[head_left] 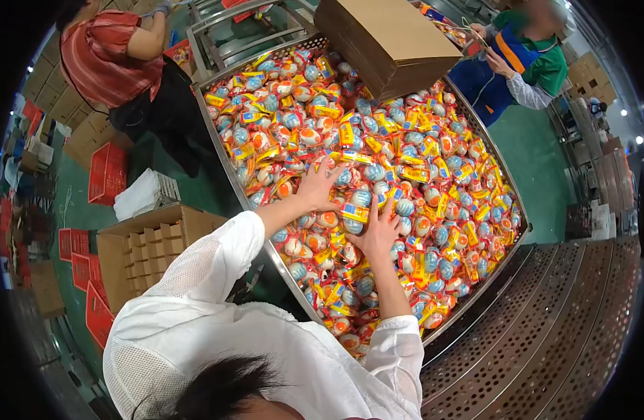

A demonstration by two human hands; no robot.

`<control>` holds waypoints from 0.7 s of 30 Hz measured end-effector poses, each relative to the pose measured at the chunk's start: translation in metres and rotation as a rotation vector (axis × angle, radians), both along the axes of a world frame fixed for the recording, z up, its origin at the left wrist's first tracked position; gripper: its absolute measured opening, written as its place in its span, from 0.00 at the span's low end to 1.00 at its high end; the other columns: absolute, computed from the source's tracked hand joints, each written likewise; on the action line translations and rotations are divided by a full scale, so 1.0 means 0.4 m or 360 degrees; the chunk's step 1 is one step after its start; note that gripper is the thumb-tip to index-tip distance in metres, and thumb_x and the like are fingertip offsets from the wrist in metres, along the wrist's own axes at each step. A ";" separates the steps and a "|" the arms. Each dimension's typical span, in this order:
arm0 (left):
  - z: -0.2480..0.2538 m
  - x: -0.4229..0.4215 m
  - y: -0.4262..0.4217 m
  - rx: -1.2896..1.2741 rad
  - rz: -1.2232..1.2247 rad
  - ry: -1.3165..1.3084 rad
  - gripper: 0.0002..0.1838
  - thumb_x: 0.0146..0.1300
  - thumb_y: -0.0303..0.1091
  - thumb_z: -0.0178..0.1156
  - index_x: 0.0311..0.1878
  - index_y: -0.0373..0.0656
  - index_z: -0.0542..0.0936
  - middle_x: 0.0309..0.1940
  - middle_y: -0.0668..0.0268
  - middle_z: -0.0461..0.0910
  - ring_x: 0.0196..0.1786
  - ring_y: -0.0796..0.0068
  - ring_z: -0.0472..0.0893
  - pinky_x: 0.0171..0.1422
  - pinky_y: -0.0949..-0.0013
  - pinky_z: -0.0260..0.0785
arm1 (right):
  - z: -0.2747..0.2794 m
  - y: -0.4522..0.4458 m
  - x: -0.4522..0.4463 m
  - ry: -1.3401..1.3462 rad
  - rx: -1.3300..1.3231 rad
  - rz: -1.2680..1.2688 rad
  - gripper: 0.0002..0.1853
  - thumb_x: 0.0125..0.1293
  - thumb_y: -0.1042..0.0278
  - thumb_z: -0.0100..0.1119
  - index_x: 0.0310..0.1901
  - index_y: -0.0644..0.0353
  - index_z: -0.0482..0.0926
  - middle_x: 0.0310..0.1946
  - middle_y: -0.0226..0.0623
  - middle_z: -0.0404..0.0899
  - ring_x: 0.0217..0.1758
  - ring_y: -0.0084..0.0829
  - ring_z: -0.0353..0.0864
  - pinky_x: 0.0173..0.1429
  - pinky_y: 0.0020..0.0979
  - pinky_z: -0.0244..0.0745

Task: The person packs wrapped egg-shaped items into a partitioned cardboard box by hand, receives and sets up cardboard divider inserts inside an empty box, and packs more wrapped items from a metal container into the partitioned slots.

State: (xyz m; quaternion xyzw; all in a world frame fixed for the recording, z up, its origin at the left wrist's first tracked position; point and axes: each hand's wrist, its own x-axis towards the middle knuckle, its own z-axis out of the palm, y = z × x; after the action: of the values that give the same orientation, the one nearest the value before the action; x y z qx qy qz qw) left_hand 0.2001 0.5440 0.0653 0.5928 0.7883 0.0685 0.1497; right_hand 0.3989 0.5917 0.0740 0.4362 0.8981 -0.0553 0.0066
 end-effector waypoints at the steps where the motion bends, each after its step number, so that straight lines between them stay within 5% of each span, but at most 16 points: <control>1: -0.020 0.000 -0.003 0.0127 0.0000 0.0031 0.59 0.36 0.57 0.70 0.70 0.56 0.46 0.66 0.45 0.47 0.58 0.34 0.61 0.59 0.46 0.62 | -0.003 0.000 -0.008 -0.0077 0.0049 -0.0030 0.61 0.28 0.39 0.74 0.67 0.47 0.52 0.66 0.50 0.48 0.56 0.57 0.63 0.57 0.53 0.59; 4: -0.015 0.008 0.003 0.0195 0.0032 0.0051 0.56 0.35 0.53 0.72 0.68 0.52 0.53 0.65 0.45 0.51 0.57 0.38 0.64 0.58 0.46 0.62 | 0.003 0.012 -0.023 -0.0182 0.0055 -0.0076 0.63 0.28 0.38 0.74 0.68 0.48 0.50 0.66 0.51 0.49 0.56 0.56 0.64 0.58 0.53 0.58; 7: -0.021 0.026 0.018 0.0481 0.0170 0.0180 0.35 0.43 0.48 0.68 0.55 0.44 0.69 0.56 0.53 0.63 0.59 0.54 0.63 0.60 0.52 0.57 | -0.012 0.018 -0.016 -0.0146 0.0088 -0.0044 0.63 0.28 0.39 0.74 0.68 0.49 0.49 0.66 0.52 0.49 0.55 0.55 0.63 0.59 0.52 0.56; 11: -0.030 0.025 0.058 0.0450 0.0048 0.0347 0.25 0.44 0.42 0.66 0.45 0.43 0.72 0.42 0.61 0.72 0.52 0.63 0.69 0.59 0.56 0.54 | -0.035 0.022 -0.011 0.0003 0.0100 -0.0001 0.63 0.28 0.39 0.73 0.68 0.50 0.50 0.65 0.53 0.51 0.52 0.53 0.64 0.59 0.51 0.57; 12: -0.065 0.009 0.062 0.0769 -0.0072 0.0427 0.25 0.38 0.44 0.69 0.40 0.42 0.74 0.38 0.61 0.73 0.47 0.62 0.71 0.51 0.59 0.60 | -0.031 0.018 -0.011 0.0008 0.0152 0.0019 0.62 0.29 0.38 0.73 0.68 0.50 0.50 0.65 0.53 0.51 0.52 0.53 0.64 0.59 0.50 0.58; 14: -0.041 -0.002 0.072 0.0302 -0.0085 0.0399 0.19 0.44 0.43 0.64 0.38 0.44 0.75 0.37 0.60 0.74 0.47 0.63 0.72 0.52 0.57 0.60 | -0.017 0.012 -0.015 -0.0046 0.0162 0.0037 0.64 0.29 0.38 0.73 0.68 0.50 0.48 0.65 0.54 0.52 0.52 0.52 0.64 0.59 0.48 0.59; 16: -0.008 -0.015 0.044 0.0566 -0.0073 0.0407 0.18 0.48 0.46 0.59 0.38 0.43 0.75 0.36 0.60 0.74 0.46 0.62 0.72 0.52 0.54 0.59 | 0.007 0.001 -0.026 -0.0055 0.0180 0.0043 0.64 0.30 0.38 0.72 0.69 0.50 0.46 0.64 0.56 0.52 0.53 0.52 0.65 0.59 0.46 0.61; 18: 0.018 -0.029 0.020 0.0818 0.0082 0.0049 0.26 0.48 0.51 0.62 0.40 0.39 0.72 0.39 0.57 0.72 0.44 0.58 0.71 0.54 0.56 0.59 | -0.007 0.002 -0.015 -0.0029 0.0247 0.0158 0.66 0.29 0.38 0.72 0.69 0.52 0.43 0.64 0.60 0.51 0.55 0.54 0.65 0.59 0.45 0.63; 19: 0.041 -0.036 -0.040 0.1348 0.0328 -0.0377 0.31 0.46 0.52 0.66 0.46 0.40 0.69 0.42 0.56 0.70 0.45 0.56 0.71 0.54 0.56 0.60 | -0.012 -0.007 -0.048 -0.0075 0.0250 0.0225 0.67 0.28 0.38 0.73 0.69 0.54 0.43 0.65 0.61 0.48 0.58 0.55 0.63 0.60 0.44 0.62; 21: 0.144 -0.040 -0.150 0.1428 0.0551 -0.0927 0.36 0.48 0.46 0.68 0.56 0.42 0.63 0.47 0.56 0.69 0.52 0.59 0.71 0.53 0.59 0.65 | -0.017 0.011 -0.030 -0.0242 0.0185 0.0146 0.69 0.27 0.38 0.73 0.69 0.57 0.42 0.66 0.63 0.43 0.61 0.56 0.62 0.60 0.43 0.65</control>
State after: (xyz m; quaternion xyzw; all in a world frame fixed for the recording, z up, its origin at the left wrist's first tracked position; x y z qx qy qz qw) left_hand 0.1841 0.4838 0.1230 0.4169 0.6939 0.5815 0.0810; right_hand 0.3867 0.5961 0.0673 0.3971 0.9158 0.0305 0.0518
